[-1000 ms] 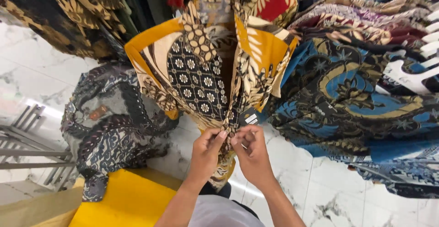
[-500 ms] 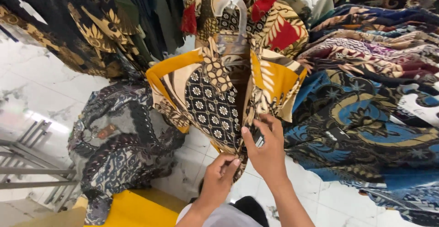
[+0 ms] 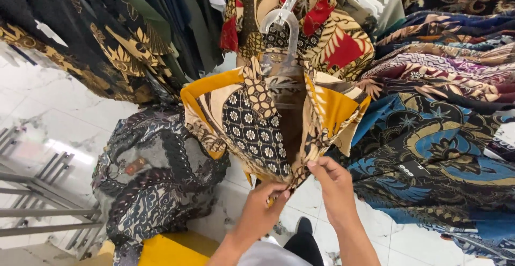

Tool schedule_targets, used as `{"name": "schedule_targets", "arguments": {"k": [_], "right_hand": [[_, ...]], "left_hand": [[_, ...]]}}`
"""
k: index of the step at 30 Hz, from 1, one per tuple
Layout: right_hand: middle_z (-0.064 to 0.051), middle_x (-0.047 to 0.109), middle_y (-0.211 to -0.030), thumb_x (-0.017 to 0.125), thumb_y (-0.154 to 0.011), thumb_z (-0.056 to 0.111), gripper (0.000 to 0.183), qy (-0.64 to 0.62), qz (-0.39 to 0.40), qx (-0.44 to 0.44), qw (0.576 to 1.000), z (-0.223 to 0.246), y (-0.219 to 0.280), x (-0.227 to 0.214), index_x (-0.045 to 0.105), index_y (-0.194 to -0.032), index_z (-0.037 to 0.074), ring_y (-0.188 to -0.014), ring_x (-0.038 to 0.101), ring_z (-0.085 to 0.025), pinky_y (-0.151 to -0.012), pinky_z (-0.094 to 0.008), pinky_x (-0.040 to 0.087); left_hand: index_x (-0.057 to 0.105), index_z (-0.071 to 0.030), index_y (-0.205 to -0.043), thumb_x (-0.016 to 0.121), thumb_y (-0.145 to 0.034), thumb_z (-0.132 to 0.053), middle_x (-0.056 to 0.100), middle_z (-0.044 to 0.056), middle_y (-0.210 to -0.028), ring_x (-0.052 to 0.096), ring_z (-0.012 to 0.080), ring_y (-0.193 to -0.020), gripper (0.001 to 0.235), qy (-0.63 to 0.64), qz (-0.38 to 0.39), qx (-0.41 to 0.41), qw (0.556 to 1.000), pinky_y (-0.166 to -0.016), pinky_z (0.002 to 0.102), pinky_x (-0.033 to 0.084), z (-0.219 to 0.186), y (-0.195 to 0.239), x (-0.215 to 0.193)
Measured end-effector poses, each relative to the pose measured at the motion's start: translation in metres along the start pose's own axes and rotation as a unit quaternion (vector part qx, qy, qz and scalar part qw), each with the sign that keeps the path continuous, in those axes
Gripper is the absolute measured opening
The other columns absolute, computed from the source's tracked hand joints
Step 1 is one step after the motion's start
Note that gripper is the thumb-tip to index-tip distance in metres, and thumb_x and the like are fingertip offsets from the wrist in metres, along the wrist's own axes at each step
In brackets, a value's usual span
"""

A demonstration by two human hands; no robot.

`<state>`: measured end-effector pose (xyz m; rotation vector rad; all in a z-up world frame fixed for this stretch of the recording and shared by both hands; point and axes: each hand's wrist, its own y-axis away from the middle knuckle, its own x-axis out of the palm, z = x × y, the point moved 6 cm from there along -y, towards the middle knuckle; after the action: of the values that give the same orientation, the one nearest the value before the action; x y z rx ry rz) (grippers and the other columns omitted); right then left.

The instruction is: Buttoning a shirt on a hanger and organizing it on a clothing rack.

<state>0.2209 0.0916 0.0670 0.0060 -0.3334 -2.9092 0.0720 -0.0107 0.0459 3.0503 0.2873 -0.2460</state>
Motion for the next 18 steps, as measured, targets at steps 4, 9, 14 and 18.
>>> {"name": "schedule_targets", "arguments": {"k": [4, 9, 14, 18], "right_hand": [[0.002, 0.062, -0.082, 0.067, -0.096, 0.013, 0.012, 0.001, -0.050, -0.023, 0.998, 0.003, 0.003, -0.004, 0.067, -0.085, 0.009, -0.082, 0.052, -0.011, -0.081, -0.031, 0.041], [0.003, 0.053, -0.079, 0.068, -0.095, 0.011, 0.014, -0.002, -0.027, -0.074, 0.997, 0.001, 0.005, 0.001, 0.063, -0.083, 0.010, -0.080, 0.045, -0.011, -0.077, -0.030, 0.039], [0.000, 0.057, -0.083, 0.067, -0.097, 0.015, 0.013, 0.034, -0.005, -0.105, 0.994, 0.008, 0.013, 0.005, 0.067, -0.087, 0.005, -0.080, 0.047, -0.014, -0.075, -0.032, 0.039], [-0.001, 0.060, -0.084, 0.066, -0.097, 0.012, 0.013, 0.054, 0.007, -0.130, 0.990, 0.011, 0.019, 0.009, 0.067, -0.086, 0.006, -0.083, 0.051, -0.015, -0.079, -0.032, 0.041]], "left_hand": [[0.074, -0.003, -0.106, 0.051, -0.101, -0.045, 0.079, 0.014, -0.113, 0.074, 0.0231, -0.104, 0.048, -0.083, 0.043, 0.003, 0.996, -0.095, 0.036, 0.057, -0.025, -0.028, -0.016], [0.075, -0.011, -0.115, 0.064, -0.099, -0.030, 0.066, 0.006, -0.113, 0.061, 0.0329, -0.106, 0.028, -0.354, -0.171, 0.099, 0.914, -0.092, 0.053, 0.045, -0.026, -0.073, -0.040], [0.076, -0.010, -0.118, 0.063, -0.100, -0.031, 0.067, 0.009, -0.112, 0.059, 0.0380, -0.104, 0.031, -0.360, -0.149, 0.049, 0.919, -0.091, 0.060, 0.042, -0.017, -0.093, -0.030], [0.079, -0.017, -0.111, 0.062, -0.099, -0.028, 0.069, 0.004, -0.106, 0.056, 0.0347, -0.101, 0.024, -0.261, -0.156, -0.013, 0.953, -0.085, 0.052, 0.037, -0.025, -0.097, -0.027]]}}
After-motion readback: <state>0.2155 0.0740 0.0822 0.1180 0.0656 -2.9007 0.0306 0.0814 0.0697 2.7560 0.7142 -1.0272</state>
